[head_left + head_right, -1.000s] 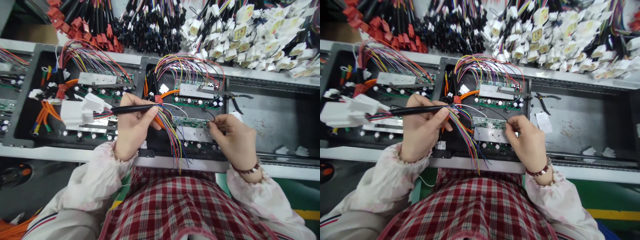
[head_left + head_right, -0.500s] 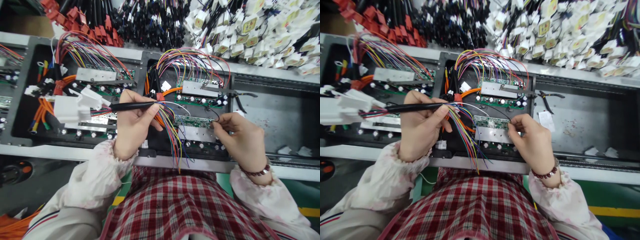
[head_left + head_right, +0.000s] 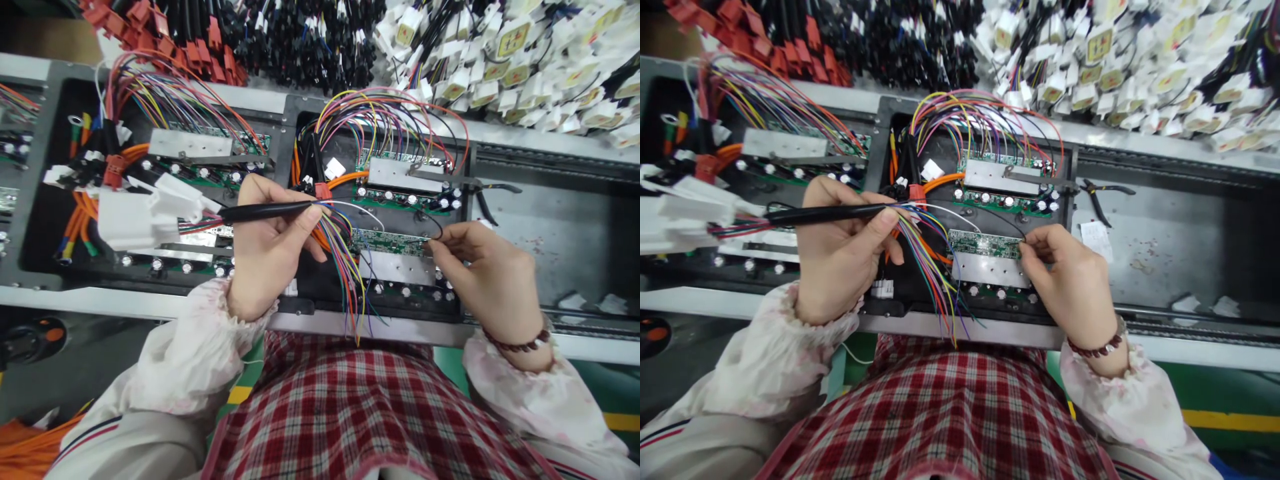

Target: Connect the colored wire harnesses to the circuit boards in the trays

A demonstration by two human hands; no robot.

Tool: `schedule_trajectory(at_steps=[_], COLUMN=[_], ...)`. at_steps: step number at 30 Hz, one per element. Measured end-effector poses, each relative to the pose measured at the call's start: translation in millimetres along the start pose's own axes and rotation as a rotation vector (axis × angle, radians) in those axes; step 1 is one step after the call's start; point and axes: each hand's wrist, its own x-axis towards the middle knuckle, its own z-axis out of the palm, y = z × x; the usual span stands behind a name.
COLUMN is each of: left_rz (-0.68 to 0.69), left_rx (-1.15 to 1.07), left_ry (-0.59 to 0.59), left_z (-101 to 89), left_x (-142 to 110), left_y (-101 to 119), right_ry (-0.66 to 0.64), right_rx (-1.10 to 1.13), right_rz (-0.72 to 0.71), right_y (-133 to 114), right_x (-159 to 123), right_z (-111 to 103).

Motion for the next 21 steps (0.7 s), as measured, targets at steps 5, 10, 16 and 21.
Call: schedule_trajectory(at_steps=[5, 10, 16, 21], left_rz=[0.009, 0.058, 0.115, 0.117], left_rx=[-0.028, -0.008, 0.079, 0.159], left_ry=[-0.027, -0.004, 0.002, 0.032], left_z=[1.2, -0.1, 0.7, 1.0], left_x=[0.4, -0.6, -1.8, -4.3], left_y=[-0.4, -2.0, -0.8, -0.6], right_ry=[0.032, -0.299, -0.02, 0.16], right_rx=[-0.006, 0.169, -0.146, -0.059], right_rz=[-0.024, -0.153, -0.096, -0.09], right_y=[-43.4, -48.8, -5.9, -0.4], right_x=[-4.4, -2.1, -19.6, -9.9], right_z=[9.8, 10.2, -15.7, 11.4])
